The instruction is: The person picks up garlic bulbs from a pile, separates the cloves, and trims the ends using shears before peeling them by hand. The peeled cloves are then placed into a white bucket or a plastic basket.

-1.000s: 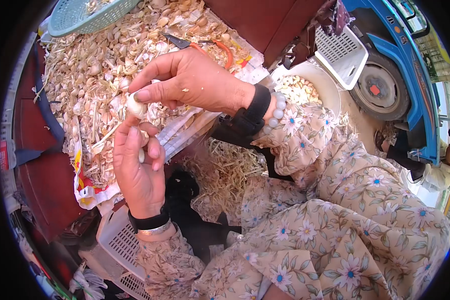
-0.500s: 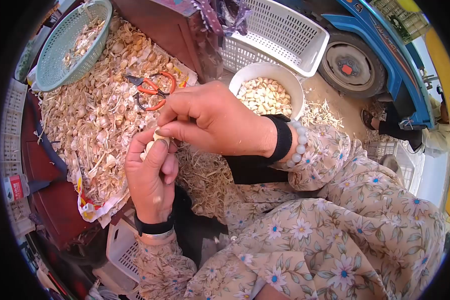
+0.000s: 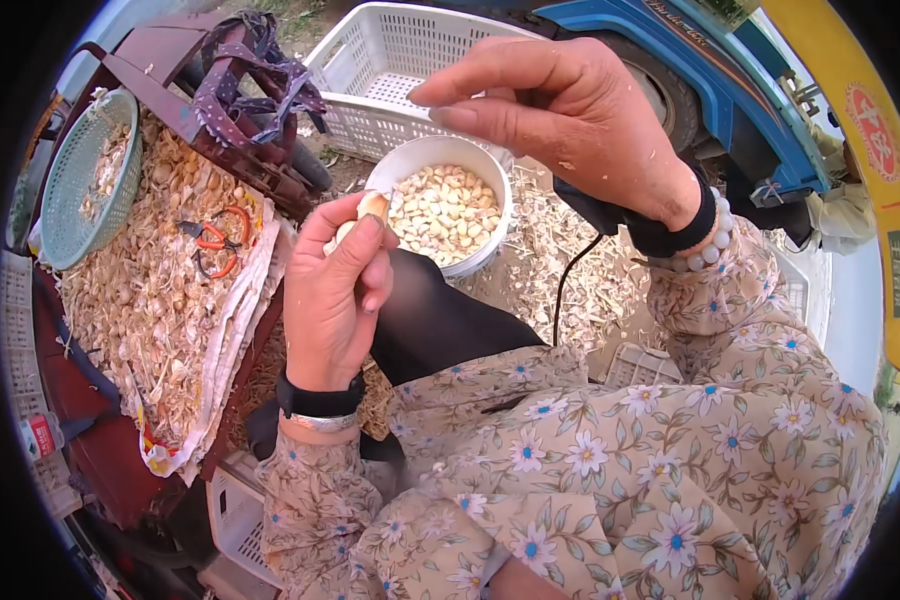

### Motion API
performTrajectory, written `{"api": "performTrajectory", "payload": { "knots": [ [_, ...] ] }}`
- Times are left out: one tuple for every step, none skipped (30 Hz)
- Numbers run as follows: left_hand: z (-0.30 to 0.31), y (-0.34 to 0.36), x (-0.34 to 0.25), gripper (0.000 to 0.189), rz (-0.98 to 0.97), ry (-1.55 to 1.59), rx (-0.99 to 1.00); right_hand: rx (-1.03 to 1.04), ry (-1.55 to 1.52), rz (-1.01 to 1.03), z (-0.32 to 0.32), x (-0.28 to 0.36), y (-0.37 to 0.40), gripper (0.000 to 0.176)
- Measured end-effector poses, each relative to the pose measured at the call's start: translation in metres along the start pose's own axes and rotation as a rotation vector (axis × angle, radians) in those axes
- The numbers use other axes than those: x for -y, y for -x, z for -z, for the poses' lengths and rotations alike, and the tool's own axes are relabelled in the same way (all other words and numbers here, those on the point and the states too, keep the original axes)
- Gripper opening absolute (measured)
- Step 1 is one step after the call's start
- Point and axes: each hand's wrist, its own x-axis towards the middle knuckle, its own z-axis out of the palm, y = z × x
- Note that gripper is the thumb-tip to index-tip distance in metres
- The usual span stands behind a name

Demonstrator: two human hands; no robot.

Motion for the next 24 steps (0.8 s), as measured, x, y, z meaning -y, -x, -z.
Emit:
{"api": "performTrajectory", "payload": {
  "knots": [
    [-0.005,-0.007,0.004,0.023,-0.012,-0.060,0.008,0.120,0.017,-0.183,0.009,0.007,0.007,0.017],
    [-0.010,-0.014,0.007,0.024,-0.027,-0.121,0.018,0.104,0.102,-0.141,0.013,0.002,0.012,0.018],
    [-0.013,-0.025,0.013,0.022,-0.017,-0.203,0.015,0.090,0.186,-0.096,0.014,-0.010,0.017,0.019],
    [-0.013,-0.034,0.020,0.022,0.015,-0.264,0.014,0.082,0.270,-0.050,0.014,-0.021,0.021,0.020],
    [-0.011,-0.042,0.026,0.022,0.047,-0.327,0.010,0.055,0.228,-0.044,0.012,-0.027,0.024,0.021],
    [-0.010,-0.052,0.038,0.022,0.062,-0.403,-0.004,0.049,0.216,-0.092,0.013,-0.035,0.031,0.021],
    [-0.010,-0.055,0.040,0.020,0.056,-0.480,-0.010,0.051,0.214,-0.150,0.013,-0.029,0.029,0.022],
    [-0.009,-0.058,0.044,0.020,0.037,-0.461,-0.027,0.048,0.195,-0.193,0.010,-0.030,0.031,0.022],
    [-0.009,-0.064,0.048,0.020,0.017,-0.446,-0.048,0.044,0.177,-0.236,0.008,-0.030,0.032,0.022],
    [-0.007,-0.066,0.048,0.020,-0.009,-0.430,-0.068,0.037,0.151,-0.255,0.003,-0.035,0.032,0.022],
    [-0.006,-0.065,0.044,0.020,-0.066,-0.362,-0.075,0.031,0.125,-0.274,-0.002,-0.040,0.033,0.021],
    [-0.004,-0.064,0.039,0.021,-0.065,-0.272,-0.065,0.041,0.091,-0.295,-0.005,-0.047,0.034,0.021],
    [0.001,-0.065,0.038,0.023,-0.064,-0.190,-0.059,0.048,0.047,-0.313,-0.009,-0.061,0.040,0.021],
    [0.009,-0.062,0.035,0.025,-0.056,-0.100,-0.052,0.059,0.009,-0.341,-0.013,-0.064,0.043,0.021],
    [0.022,-0.059,0.031,0.030,-0.017,-0.029,0.023,0.048,0.005,-0.379,-0.017,-0.063,0.045,0.020],
    [0.021,-0.055,0.032,0.030,0.027,0.033,-0.029,0.056,-0.019,-0.398,-0.019,-0.062,0.046,0.020],
    [0.019,-0.049,0.029,0.031,0.071,0.094,-0.081,0.064,-0.044,-0.419,-0.022,-0.058,0.045,0.020],
    [0.019,-0.045,0.026,0.032,0.112,0.155,-0.130,0.070,-0.066,-0.437,-0.025,-0.055,0.044,0.019],
    [0.022,-0.048,0.029,0.040,0.158,0.191,-0.113,0.098,-0.057,-0.424,-0.027,-0.055,0.042,0.021],
    [0.022,-0.050,0.034,0.043,0.199,0.149,-0.146,0.127,-0.051,-0.411,-0.030,-0.057,0.040,0.022],
    [0.019,-0.051,0.037,0.046,0.237,0.108,-0.175,0.154,-0.039,-0.394,-0.033,-0.057,0.036,0.023],
    [0.015,-0.052,0.036,0.050,0.268,0.070,-0.202,0.155,0.091,-0.318,-0.036,-0.062,0.031,0.024],
    [0.013,-0.052,0.036,0.053,0.250,0.064,-0.197,0.157,0.216,-0.242,-0.041,-0.074,0.030,0.025],
    [0.013,-0.050,0.034,0.056,0.229,0.059,-0.190,0.157,0.342,-0.161,-0.047,-0.085,0.029,0.026]
  ]
}}
